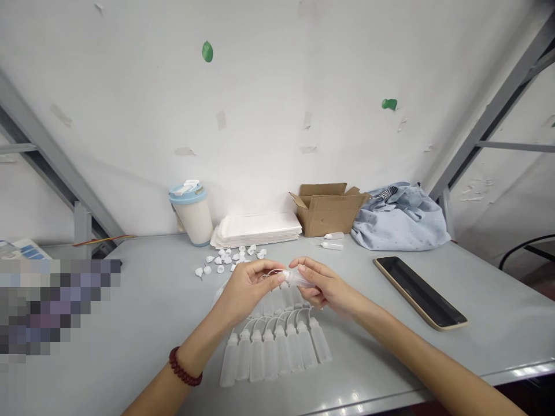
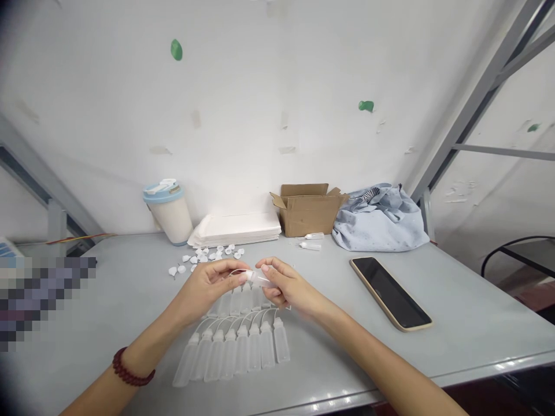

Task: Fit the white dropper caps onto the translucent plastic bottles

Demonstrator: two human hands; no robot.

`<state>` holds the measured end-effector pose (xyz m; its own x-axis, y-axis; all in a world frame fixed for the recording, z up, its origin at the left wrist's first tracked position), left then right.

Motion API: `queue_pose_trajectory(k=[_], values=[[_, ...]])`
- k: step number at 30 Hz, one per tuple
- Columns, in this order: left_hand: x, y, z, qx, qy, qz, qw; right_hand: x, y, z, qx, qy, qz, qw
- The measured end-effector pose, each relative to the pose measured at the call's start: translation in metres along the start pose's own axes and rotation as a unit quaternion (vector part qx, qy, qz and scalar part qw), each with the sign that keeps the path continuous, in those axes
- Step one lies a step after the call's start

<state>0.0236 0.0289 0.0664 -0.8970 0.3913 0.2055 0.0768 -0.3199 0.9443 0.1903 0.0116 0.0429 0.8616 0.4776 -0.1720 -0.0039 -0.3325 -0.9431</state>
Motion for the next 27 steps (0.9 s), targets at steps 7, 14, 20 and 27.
queue_pose_trajectory(k=[7,14,20,27], values=[[-0.0026,-0.0066,-0.0021,0.064,-0.062,-0.001,0.996,-0.0030,0.0009,-0.0006,0.000,-0.004,-0.008,1.000],[-0.0039,0.0023,-0.0042,-0.057,-0.044,0.082,0.994,-0.0023,-0.0030,-0.0039,-0.010,0.012,-0.002,1.000],[-0.0060,-0.0013,-0.0054,0.001,-0.068,0.048,0.997,-0.0027,-0.0041,-0.0051,-0.012,0.005,-0.020,1.000],[-0.0094,-0.0073,-0.0057,0.059,-0.095,-0.003,0.994,-0.0032,-0.0042,-0.0053,-0.006,-0.011,-0.038,0.999]])
Point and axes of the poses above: each hand's wrist, its own z-axis towards the middle knuckle, its own x-axis out of the back of the hand, y = z × x, the point moved 3 cm from there along z, towards the middle knuckle, and after that the axes turned 10 degrees about -x, right-handed, at the moved point
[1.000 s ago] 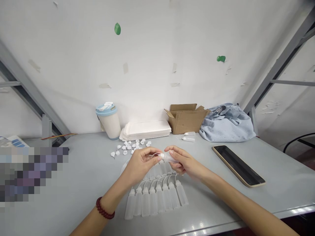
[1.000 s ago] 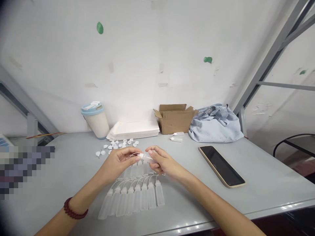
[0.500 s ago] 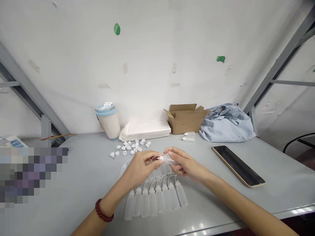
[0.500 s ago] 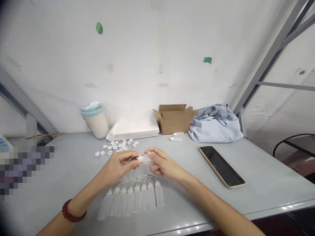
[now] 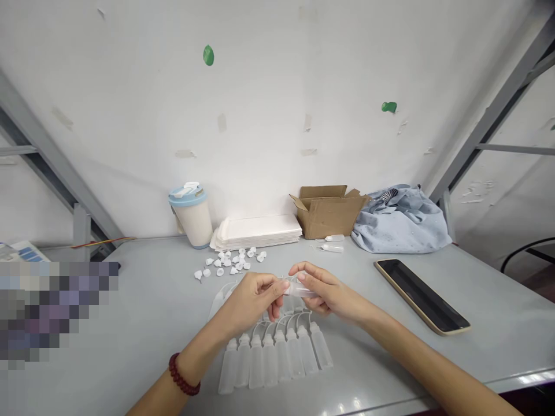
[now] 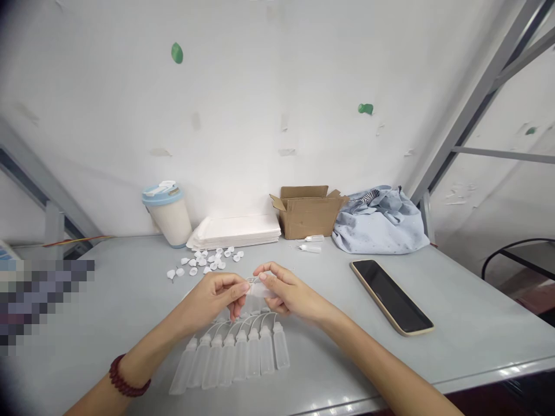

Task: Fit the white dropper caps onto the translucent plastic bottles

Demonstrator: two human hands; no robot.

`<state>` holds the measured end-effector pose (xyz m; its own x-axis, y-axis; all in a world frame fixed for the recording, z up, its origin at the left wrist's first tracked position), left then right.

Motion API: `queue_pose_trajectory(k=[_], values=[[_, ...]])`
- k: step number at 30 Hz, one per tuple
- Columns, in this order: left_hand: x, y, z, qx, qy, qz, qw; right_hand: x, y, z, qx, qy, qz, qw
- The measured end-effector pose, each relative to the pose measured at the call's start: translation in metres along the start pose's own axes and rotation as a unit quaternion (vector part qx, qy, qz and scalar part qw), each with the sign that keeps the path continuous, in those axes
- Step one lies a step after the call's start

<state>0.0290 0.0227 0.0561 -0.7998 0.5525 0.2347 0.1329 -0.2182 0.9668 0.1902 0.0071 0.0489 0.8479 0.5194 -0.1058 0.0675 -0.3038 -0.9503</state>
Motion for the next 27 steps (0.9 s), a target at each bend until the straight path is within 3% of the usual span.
queue_pose_trajectory(k=[7,13,20,27], values=[[0.002,0.010,-0.001,-0.100,0.066,0.061,0.991,0.003,-0.001,0.000,-0.019,0.003,0.034,0.999],[0.000,0.008,-0.001,-0.022,0.028,0.049,0.998,0.000,-0.003,-0.002,-0.023,0.006,0.022,0.999],[0.001,0.013,-0.003,-0.083,0.042,0.103,0.990,0.001,-0.001,-0.001,-0.022,0.004,0.023,0.999],[-0.001,0.010,-0.005,-0.064,0.025,0.089,0.994,0.002,0.001,0.001,-0.016,0.001,0.010,1.000]])
Point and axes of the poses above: each hand's wrist, its own z-axis towards the middle knuckle, its own x-axis out of the back of the hand, y = z × x, the point moved 3 cm from there along z, towards the middle knuckle, and after that the axes turned 10 degrees about -x, right-handed, at the moved point
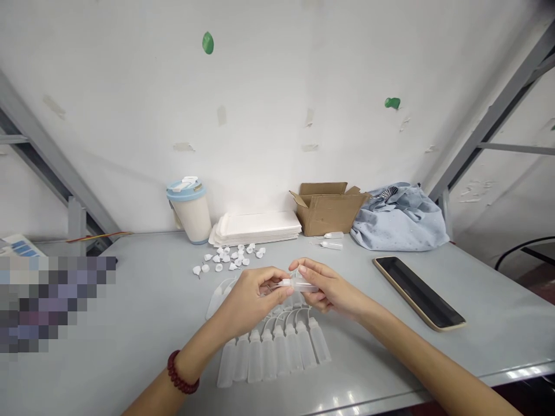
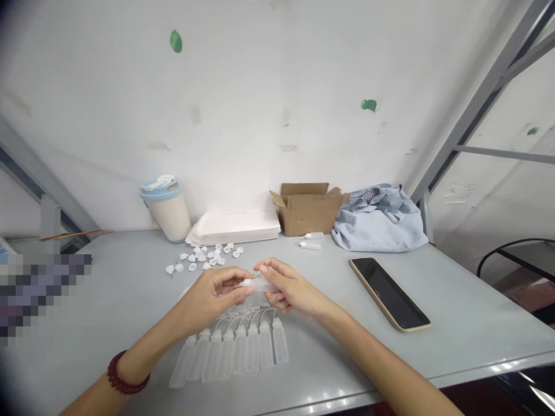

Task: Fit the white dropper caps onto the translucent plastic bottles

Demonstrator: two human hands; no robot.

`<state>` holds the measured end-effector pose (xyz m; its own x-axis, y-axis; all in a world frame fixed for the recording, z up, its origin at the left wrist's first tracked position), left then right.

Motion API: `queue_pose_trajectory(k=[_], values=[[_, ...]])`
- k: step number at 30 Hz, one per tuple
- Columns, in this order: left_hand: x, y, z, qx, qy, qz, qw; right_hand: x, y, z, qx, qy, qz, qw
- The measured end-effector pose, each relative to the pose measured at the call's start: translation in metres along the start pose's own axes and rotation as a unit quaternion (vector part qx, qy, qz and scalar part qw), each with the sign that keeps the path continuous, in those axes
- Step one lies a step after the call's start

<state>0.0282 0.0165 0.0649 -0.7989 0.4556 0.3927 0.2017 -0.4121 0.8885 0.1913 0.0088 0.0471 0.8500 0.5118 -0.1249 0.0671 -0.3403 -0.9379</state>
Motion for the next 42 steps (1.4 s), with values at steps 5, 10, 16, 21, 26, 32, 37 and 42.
queue_pose_trajectory(k=[5,10,16,21,26,32,37,42], values=[[0.004,0.003,0.003,0.030,0.019,-0.028,0.999,-0.001,-0.003,0.000,0.094,0.081,-0.091,0.988],[0.004,0.000,0.004,-0.025,0.057,-0.013,0.998,0.000,-0.006,-0.002,0.142,0.164,-0.131,0.967],[-0.001,0.002,0.000,-0.155,0.128,0.136,0.970,0.002,-0.006,0.000,0.144,0.144,-0.091,0.975],[-0.002,0.004,0.002,-0.038,0.069,0.028,0.997,0.002,-0.006,-0.001,0.156,0.151,-0.097,0.971],[0.001,0.005,0.004,0.027,0.040,-0.041,0.998,0.000,-0.004,-0.001,0.144,0.142,-0.084,0.976],[-0.001,-0.001,0.003,0.109,-0.017,-0.170,0.979,0.002,-0.005,-0.001,0.145,0.136,-0.076,0.977],[-0.005,-0.003,0.001,0.063,-0.020,-0.042,0.997,0.002,-0.005,-0.001,0.137,0.158,-0.082,0.974],[-0.009,0.002,-0.004,-0.171,0.045,0.275,0.945,0.004,-0.004,0.000,0.103,0.176,-0.081,0.976]])
Point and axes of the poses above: each hand's wrist, its own z-axis towards the middle knuckle, its own x-axis out of the back of the hand, y = z × x, the point moved 3 cm from there along z, towards the middle knuckle, and after that the axes turned 10 degrees about -x, right-handed, at the moved point
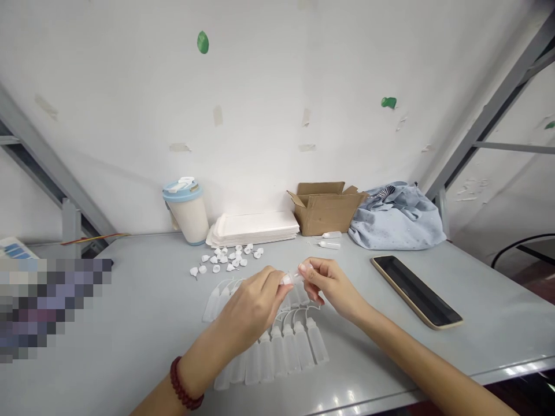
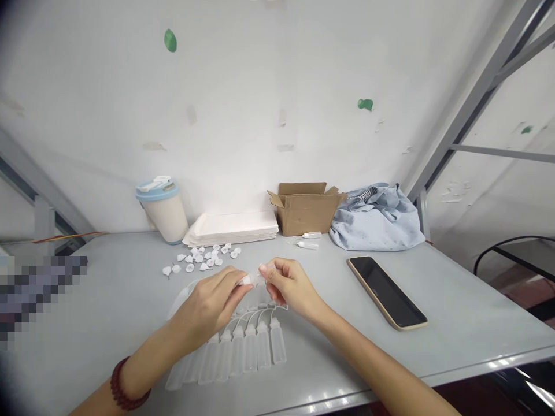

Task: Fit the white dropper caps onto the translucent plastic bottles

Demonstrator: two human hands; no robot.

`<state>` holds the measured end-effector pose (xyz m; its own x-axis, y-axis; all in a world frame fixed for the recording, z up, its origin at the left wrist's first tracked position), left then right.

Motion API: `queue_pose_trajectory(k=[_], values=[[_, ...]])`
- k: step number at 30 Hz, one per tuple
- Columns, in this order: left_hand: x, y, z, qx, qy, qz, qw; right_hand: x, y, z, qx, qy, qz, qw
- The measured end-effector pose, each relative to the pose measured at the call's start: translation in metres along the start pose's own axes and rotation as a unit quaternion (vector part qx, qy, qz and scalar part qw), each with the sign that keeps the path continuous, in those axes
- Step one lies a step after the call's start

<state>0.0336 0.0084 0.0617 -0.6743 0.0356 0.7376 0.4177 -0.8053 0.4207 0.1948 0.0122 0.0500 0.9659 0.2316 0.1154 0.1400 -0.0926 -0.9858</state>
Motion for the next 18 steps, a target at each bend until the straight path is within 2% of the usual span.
queue_pose_trajectory(k=[2,4,5,7,9,10,11,12,14,16,18], values=[[0.000,0.001,0.000,-0.008,0.008,0.009,1.000,0.001,-0.001,0.000,-0.001,-0.003,0.000,1.000],[0.001,-0.002,0.002,0.062,0.000,-0.073,0.995,0.001,-0.002,0.000,0.012,-0.005,-0.004,1.000],[0.001,-0.003,0.002,0.107,-0.016,-0.140,0.984,0.001,-0.003,0.000,0.023,-0.007,-0.008,1.000],[0.000,-0.005,0.003,0.184,-0.066,-0.286,0.938,0.000,-0.005,-0.002,0.050,-0.014,-0.021,0.998],[0.000,-0.003,0.004,0.226,-0.114,-0.392,0.885,-0.001,-0.007,-0.004,0.073,-0.018,-0.037,0.996],[0.001,-0.003,0.003,0.238,-0.126,-0.415,0.869,-0.001,-0.007,-0.005,0.080,-0.013,-0.045,0.996],[0.001,-0.003,0.003,0.246,-0.130,-0.416,0.866,-0.001,-0.008,-0.006,0.083,-0.006,-0.052,0.995],[0.002,-0.003,0.003,0.245,-0.128,-0.393,0.877,-0.002,-0.008,-0.006,0.082,0.002,-0.055,0.995],[0.003,-0.002,0.003,0.206,-0.097,-0.280,0.933,-0.002,-0.007,-0.006,0.071,0.016,-0.048,0.996],[0.003,0.002,0.003,0.105,-0.057,-0.123,0.985,-0.002,-0.003,-0.005,0.051,0.039,-0.029,0.998],[0.000,0.010,0.001,-0.026,-0.017,0.008,0.999,-0.004,0.002,-0.002,0.027,0.064,-0.011,0.998]])
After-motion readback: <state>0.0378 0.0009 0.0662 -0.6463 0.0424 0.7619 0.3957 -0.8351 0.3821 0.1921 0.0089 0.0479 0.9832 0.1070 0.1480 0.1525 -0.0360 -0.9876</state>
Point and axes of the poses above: each hand's wrist, its own z-axis towards the middle knuckle, its own x-axis out of the back of the hand, y = z × x, the point moved 3 cm from there along z, towards the middle knuckle, and after that the axes turned 10 degrees about -x, right-handed, at the moved point
